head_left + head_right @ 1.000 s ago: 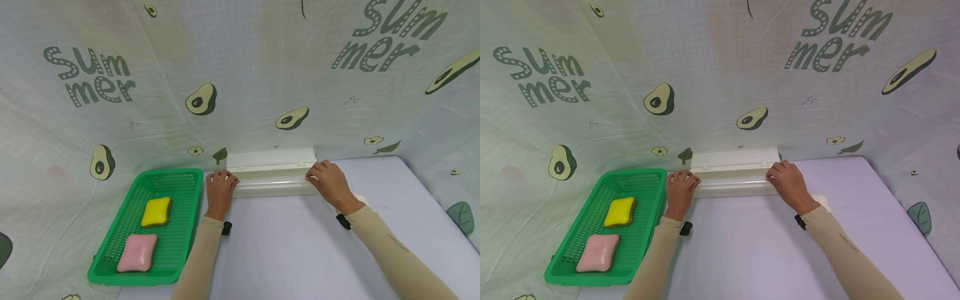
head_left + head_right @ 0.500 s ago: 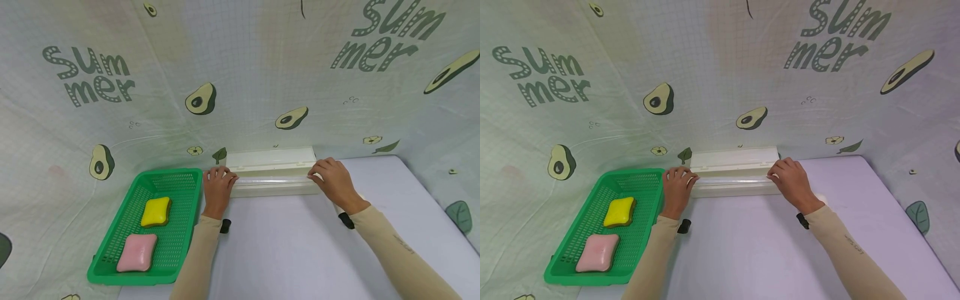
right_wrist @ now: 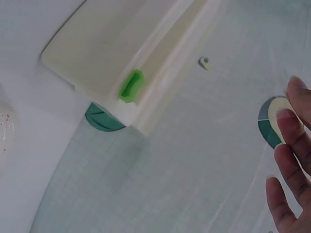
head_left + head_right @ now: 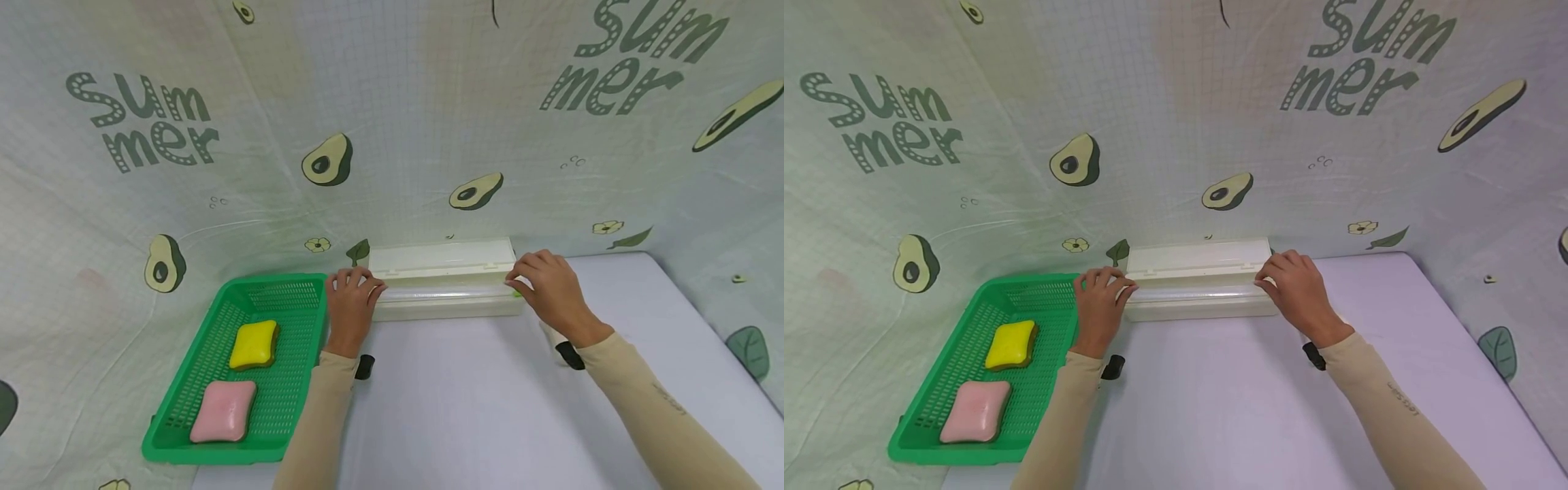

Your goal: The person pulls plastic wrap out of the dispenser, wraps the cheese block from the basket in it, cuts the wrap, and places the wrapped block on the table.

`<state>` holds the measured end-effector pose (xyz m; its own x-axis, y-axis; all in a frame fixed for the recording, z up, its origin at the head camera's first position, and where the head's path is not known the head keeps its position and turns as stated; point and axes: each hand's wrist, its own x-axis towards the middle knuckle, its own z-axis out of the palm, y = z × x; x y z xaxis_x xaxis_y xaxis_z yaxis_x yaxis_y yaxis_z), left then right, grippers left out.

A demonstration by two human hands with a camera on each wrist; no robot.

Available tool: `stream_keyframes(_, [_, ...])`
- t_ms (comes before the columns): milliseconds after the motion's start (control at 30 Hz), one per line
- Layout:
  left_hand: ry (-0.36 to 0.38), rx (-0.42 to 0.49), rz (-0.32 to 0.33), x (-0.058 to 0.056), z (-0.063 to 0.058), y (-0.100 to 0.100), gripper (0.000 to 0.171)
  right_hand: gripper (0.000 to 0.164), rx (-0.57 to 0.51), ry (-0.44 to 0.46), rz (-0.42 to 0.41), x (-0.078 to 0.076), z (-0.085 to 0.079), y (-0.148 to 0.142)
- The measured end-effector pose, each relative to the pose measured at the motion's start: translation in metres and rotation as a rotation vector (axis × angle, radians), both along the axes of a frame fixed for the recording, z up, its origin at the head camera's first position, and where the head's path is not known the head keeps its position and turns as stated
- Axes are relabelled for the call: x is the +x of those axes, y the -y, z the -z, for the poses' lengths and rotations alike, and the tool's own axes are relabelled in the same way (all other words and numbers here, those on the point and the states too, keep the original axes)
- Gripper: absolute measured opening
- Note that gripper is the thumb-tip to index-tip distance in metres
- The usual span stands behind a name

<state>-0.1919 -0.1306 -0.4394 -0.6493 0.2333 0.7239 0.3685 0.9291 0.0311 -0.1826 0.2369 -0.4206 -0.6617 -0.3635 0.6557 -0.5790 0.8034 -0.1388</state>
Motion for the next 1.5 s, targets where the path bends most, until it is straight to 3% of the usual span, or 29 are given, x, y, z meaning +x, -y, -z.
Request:
stream_keyframes(833, [-0.016,0.024,0.057,0.006,-0.024,0.005,0.014,0.028,-0.046,-0.044,-0.012,0.009,-0.025,-0.002])
stream_keyframes(1500, [-0.043,-0.002,0.044,0.018,-0.043,0.006,0.017,0.028,-0.081,-0.067,-0.013,0.02,-0.042,-0.003])
